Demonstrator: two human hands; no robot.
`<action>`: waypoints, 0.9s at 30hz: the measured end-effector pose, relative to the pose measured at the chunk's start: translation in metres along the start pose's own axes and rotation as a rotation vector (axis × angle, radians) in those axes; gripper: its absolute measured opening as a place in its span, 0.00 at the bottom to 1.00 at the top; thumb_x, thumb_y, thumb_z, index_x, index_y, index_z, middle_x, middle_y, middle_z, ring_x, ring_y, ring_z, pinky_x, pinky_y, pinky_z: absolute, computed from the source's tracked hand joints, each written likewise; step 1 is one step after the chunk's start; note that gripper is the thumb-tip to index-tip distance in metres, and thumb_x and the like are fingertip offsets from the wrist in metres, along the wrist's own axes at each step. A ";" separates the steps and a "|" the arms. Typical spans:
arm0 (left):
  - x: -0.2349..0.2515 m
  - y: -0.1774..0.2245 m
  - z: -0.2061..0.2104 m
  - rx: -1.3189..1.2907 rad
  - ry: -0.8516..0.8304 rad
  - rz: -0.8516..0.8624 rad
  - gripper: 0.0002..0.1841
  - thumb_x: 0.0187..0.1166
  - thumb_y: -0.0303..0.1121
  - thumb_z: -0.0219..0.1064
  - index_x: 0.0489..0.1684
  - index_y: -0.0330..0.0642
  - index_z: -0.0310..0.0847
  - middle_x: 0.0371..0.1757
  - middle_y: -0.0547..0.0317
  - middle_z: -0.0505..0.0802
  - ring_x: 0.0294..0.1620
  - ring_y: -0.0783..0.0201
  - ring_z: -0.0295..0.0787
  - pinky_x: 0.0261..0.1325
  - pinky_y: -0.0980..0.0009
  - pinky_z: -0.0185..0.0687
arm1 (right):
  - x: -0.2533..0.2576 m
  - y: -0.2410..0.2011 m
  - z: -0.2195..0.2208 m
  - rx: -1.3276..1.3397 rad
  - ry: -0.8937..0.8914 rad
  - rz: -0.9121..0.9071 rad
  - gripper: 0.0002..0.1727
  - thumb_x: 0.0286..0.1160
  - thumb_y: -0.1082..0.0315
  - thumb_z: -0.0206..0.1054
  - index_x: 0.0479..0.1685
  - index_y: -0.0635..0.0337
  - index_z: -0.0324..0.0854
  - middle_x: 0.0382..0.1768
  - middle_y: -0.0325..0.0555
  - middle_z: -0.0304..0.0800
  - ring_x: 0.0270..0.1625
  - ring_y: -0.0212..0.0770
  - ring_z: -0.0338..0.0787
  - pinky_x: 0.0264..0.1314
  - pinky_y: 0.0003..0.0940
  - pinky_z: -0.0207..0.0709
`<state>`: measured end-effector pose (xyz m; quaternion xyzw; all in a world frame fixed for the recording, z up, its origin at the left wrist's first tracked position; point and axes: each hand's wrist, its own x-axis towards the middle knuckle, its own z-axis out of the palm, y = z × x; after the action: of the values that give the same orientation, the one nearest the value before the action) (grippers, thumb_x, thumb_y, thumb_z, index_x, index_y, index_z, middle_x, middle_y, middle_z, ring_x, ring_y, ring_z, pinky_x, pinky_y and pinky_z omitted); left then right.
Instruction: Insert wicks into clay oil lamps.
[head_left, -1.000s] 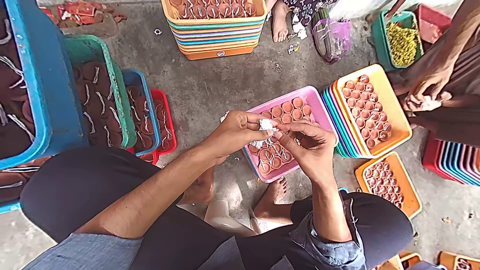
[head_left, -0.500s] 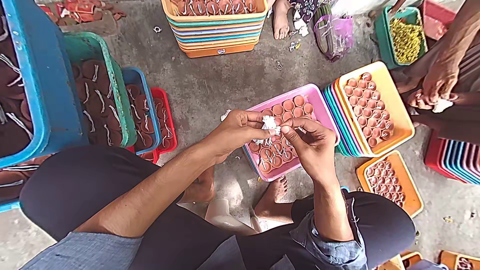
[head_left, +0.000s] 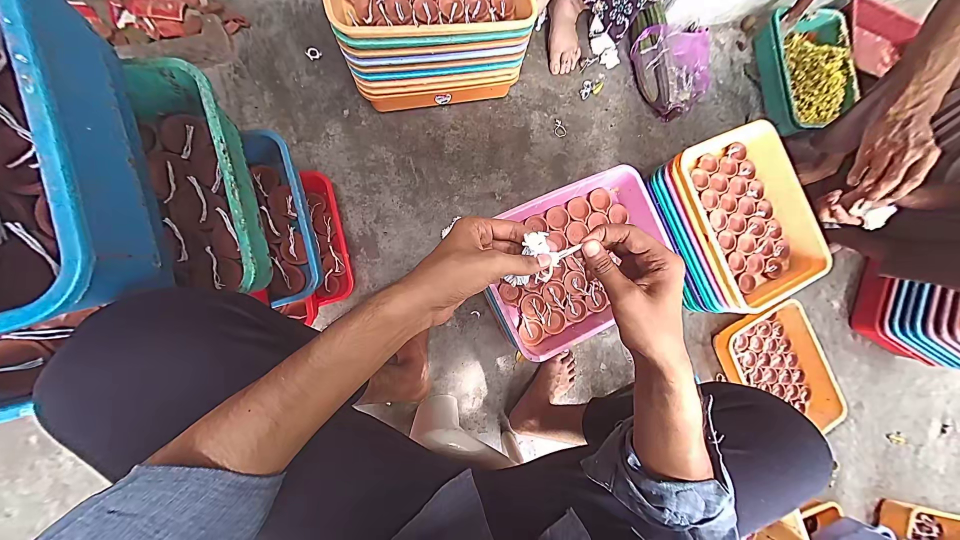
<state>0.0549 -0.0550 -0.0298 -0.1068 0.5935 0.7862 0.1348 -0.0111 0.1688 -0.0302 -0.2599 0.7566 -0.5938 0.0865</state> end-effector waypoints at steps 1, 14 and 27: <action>0.000 0.000 0.000 0.008 0.004 -0.003 0.13 0.76 0.24 0.74 0.57 0.34 0.88 0.46 0.53 0.95 0.44 0.65 0.93 0.49 0.70 0.91 | 0.001 0.001 -0.002 0.007 0.003 0.007 0.05 0.82 0.73 0.67 0.50 0.60 0.86 0.43 0.38 0.90 0.38 0.29 0.88 0.39 0.23 0.85; 0.002 -0.003 -0.002 0.143 -0.001 0.162 0.12 0.73 0.19 0.74 0.53 0.32 0.91 0.63 0.51 0.93 0.55 0.61 0.95 0.59 0.67 0.92 | 0.003 0.008 -0.025 -0.040 0.064 0.072 0.06 0.83 0.68 0.68 0.50 0.58 0.87 0.41 0.38 0.90 0.39 0.31 0.88 0.41 0.25 0.85; 0.002 -0.008 0.003 0.154 -0.152 0.135 0.10 0.73 0.21 0.76 0.49 0.31 0.91 0.43 0.50 0.97 0.39 0.64 0.95 0.46 0.72 0.93 | 0.001 -0.001 -0.010 0.041 -0.122 0.162 0.05 0.83 0.70 0.68 0.50 0.59 0.87 0.36 0.40 0.90 0.34 0.32 0.88 0.36 0.24 0.83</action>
<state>0.0560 -0.0501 -0.0367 0.0040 0.6460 0.7515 0.1337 -0.0161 0.1764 -0.0265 -0.2317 0.7563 -0.5831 0.1854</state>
